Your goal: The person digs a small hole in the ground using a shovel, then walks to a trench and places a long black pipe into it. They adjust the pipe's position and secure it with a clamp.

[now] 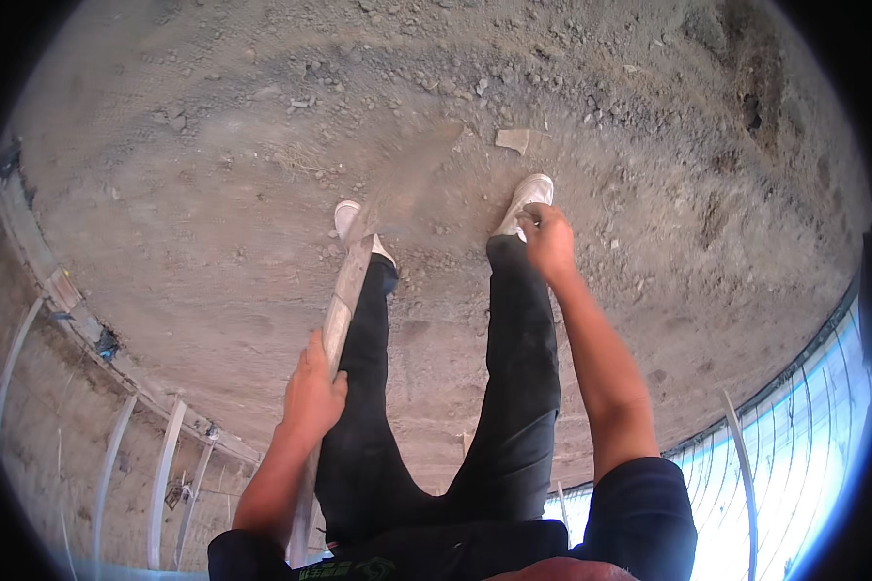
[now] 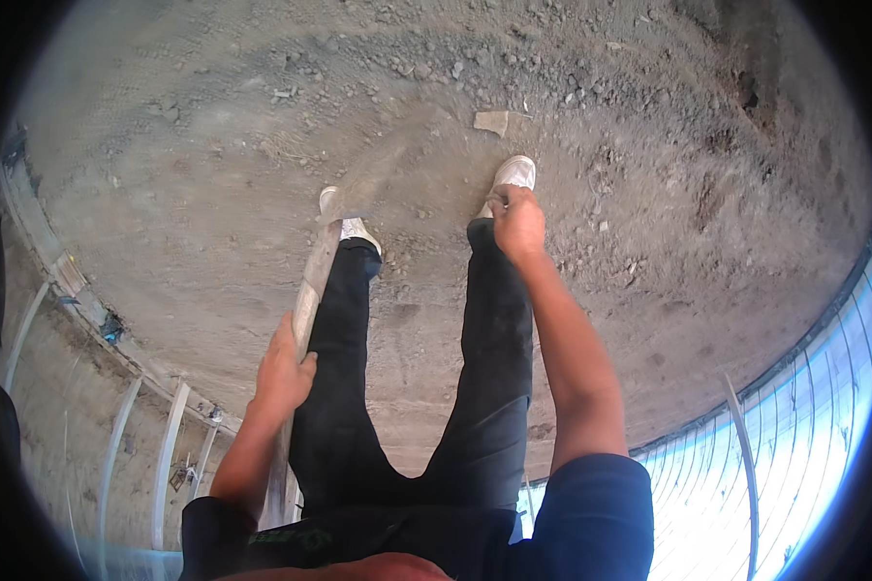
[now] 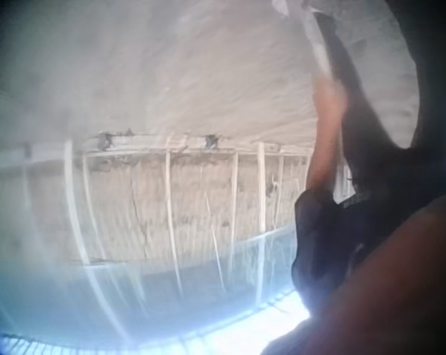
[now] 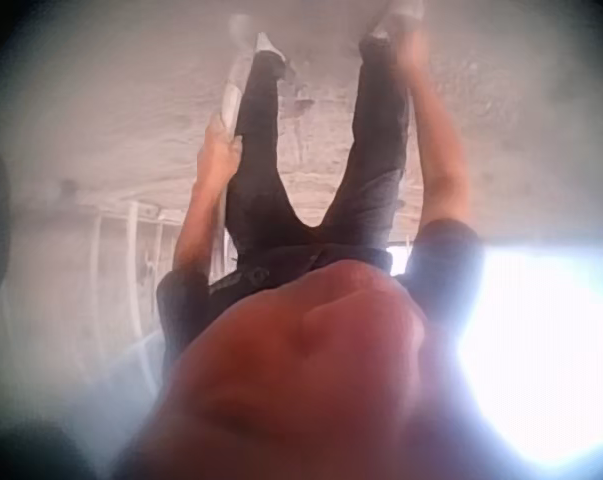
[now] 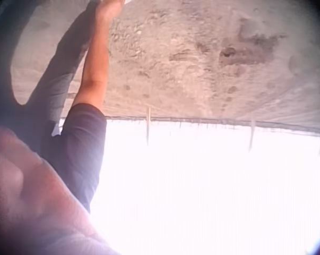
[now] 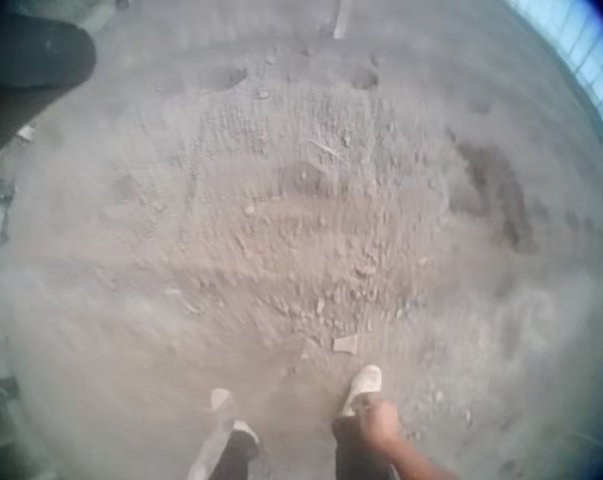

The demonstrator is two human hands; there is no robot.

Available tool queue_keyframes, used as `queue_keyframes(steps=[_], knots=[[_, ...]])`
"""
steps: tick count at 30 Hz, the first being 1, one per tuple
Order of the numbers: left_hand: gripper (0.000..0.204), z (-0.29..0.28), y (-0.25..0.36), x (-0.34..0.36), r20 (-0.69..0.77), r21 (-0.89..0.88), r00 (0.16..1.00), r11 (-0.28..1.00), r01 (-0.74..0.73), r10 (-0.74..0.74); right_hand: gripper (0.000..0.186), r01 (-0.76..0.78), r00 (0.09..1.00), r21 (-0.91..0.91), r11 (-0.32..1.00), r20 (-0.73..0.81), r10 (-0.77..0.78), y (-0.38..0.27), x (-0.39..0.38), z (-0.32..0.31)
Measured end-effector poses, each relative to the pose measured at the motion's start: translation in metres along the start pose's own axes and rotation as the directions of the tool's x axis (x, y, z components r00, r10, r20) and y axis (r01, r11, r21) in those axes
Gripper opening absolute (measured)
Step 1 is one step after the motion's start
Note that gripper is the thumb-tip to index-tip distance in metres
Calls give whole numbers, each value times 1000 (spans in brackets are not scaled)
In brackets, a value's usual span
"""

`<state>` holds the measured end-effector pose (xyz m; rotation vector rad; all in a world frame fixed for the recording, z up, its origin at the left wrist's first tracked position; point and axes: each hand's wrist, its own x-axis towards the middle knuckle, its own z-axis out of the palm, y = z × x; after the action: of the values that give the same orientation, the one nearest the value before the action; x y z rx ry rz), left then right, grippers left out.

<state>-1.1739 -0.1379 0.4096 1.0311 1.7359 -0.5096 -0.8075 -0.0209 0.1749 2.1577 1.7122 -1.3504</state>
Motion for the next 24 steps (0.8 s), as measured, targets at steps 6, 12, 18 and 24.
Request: queue_keyframes(steps=[6, 12, 18, 24], knots=[[94, -6, -25, -6, 5, 198, 997, 977, 73, -75, 25, -8, 999, 59, 998, 36, 6, -20, 4, -19], [82, 15, -59, 13, -62, 47, 988, 988, 147, -144, 22, 192, 978, 142, 971, 52, -201, -34, 35, 58], [66, 27, -75, 33, -48, 21, 949, 949, 313, -312, 25, 204, 978, 187, 961, -4, -206, -85, 68, 121], [57, 23, -94, 43, 14, 5, 935, 935, 356, -356, 27, 141, 989, 182, 973, 11, -146, -92, 91, 156]])
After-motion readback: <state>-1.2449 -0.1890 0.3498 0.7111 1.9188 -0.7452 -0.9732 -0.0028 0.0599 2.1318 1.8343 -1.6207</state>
